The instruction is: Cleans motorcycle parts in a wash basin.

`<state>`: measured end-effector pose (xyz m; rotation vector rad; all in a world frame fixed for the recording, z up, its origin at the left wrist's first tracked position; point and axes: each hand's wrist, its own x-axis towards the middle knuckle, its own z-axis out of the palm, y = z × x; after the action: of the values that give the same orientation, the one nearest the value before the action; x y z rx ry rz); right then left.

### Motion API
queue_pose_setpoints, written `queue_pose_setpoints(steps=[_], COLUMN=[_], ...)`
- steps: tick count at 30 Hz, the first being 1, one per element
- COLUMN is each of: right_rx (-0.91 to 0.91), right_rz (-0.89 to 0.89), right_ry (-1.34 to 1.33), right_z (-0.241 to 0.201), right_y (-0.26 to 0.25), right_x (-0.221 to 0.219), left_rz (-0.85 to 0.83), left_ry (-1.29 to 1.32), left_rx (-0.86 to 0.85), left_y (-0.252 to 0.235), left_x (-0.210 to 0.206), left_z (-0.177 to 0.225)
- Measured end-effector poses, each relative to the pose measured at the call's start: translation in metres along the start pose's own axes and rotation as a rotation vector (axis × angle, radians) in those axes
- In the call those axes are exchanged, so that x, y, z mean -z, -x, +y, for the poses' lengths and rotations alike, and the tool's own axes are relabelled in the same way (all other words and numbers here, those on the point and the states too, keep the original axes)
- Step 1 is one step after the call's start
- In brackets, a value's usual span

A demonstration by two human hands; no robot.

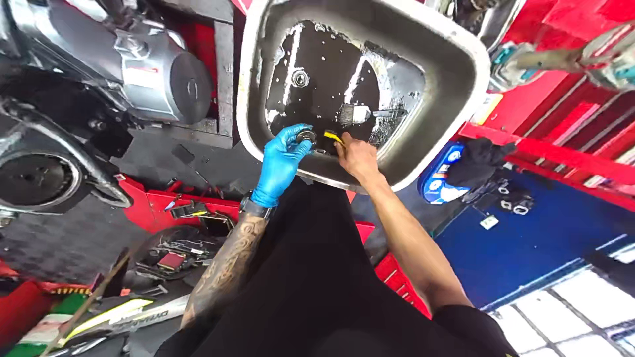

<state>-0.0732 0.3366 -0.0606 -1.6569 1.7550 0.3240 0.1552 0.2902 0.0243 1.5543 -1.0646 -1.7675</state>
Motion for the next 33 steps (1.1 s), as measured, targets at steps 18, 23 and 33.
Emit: queue_pose_setpoints(steps=[18, 23, 33], right_rx=[-0.517, -0.947, -0.746], right_rz=[0.29, 0.285, 0.725], right_ry=[-0.171, -0.331, -0.677], right_z=[0.007, 0.057, -0.003], right_y=[-0.096, -0.085, -0.098], right_x=[0.037, 0.003, 0.002], left_rz=[0.077, 0.041, -0.183], left_ry=[0.363, -0.177, -0.956], left_rx=[0.305, 0.27, 0.114], left_y=[-0.081, -0.109, -0.141], left_x=[0.024, 0.007, -0.005], left_z=[-0.066, -0.087, -0.097])
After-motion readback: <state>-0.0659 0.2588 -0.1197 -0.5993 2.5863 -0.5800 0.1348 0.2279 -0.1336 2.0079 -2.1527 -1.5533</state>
